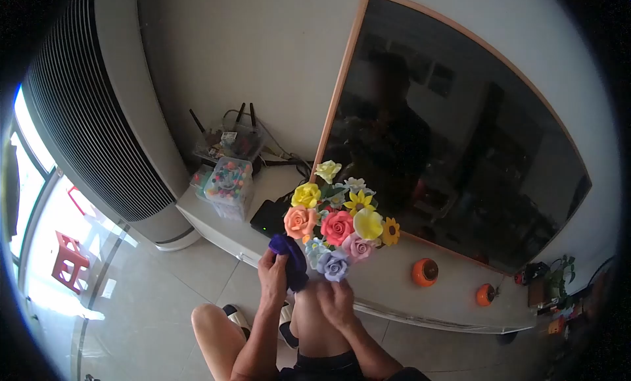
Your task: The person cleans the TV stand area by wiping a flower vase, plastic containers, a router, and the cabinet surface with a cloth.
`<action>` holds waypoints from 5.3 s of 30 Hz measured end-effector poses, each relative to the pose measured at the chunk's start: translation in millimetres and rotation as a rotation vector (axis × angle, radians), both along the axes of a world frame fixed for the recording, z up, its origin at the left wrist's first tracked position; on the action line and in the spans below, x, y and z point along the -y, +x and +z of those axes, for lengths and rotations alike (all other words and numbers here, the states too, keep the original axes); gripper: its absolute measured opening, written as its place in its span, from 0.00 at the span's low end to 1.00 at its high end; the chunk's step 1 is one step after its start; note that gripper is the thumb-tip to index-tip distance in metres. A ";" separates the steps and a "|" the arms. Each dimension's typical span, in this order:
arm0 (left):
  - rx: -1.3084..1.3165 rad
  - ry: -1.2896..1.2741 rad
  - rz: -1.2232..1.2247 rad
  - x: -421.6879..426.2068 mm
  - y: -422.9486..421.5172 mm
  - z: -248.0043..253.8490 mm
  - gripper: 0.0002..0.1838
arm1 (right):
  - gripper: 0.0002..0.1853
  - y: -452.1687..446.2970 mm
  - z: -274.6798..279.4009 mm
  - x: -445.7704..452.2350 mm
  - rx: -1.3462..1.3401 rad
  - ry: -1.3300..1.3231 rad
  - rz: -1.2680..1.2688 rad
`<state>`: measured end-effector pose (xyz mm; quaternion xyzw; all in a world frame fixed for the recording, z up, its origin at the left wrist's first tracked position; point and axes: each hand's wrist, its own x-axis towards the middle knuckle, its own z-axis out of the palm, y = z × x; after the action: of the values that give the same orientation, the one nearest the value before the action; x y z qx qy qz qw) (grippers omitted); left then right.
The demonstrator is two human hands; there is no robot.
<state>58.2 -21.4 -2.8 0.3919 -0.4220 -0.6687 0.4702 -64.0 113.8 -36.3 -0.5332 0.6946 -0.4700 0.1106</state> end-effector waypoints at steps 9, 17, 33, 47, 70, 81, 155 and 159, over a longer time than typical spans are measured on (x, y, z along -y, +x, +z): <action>0.698 -0.318 -0.480 -13.7 59.5 47.7 0.17 | 0.38 52.1 113.0 40.5 0.183 0.260 0.228; 0.389 0.009 -0.549 1.6 95.3 40.0 0.18 | 0.27 46.5 56.4 31.8 0.301 0.103 0.183; 0.432 -0.126 -0.068 13.1 129.2 -3.5 0.17 | 0.25 89.6 51.8 74.5 0.864 0.290 0.091; 0.610 -0.344 -0.027 18.9 127.0 2.7 0.19 | 0.24 90.2 20.2 65.1 0.858 0.326 0.216; 0.968 -0.634 0.397 142.5 67.2 31.8 0.55 | 0.30 99.9 -5.2 65.5 0.407 0.314 0.418; 1.045 -0.625 0.425 161.8 41.4 26.7 0.59 | 0.32 102.3 -17.2 66.3 0.277 0.325 0.414; 0.642 -0.674 0.380 149.8 112.3 -6.0 0.54 | 0.16 109.0 92.2 302.0 -0.710 -0.187 -0.120; 0.638 -0.558 0.337 160.0 107.2 -21.1 0.53 | 0.13 132.7 92.3 267.0 -0.646 -0.326 0.158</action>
<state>165.4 -181.4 -23.8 0.4997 -0.6401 -0.2895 0.5066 68.6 -153.2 55.9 -0.7168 0.5662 -0.3721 -0.1647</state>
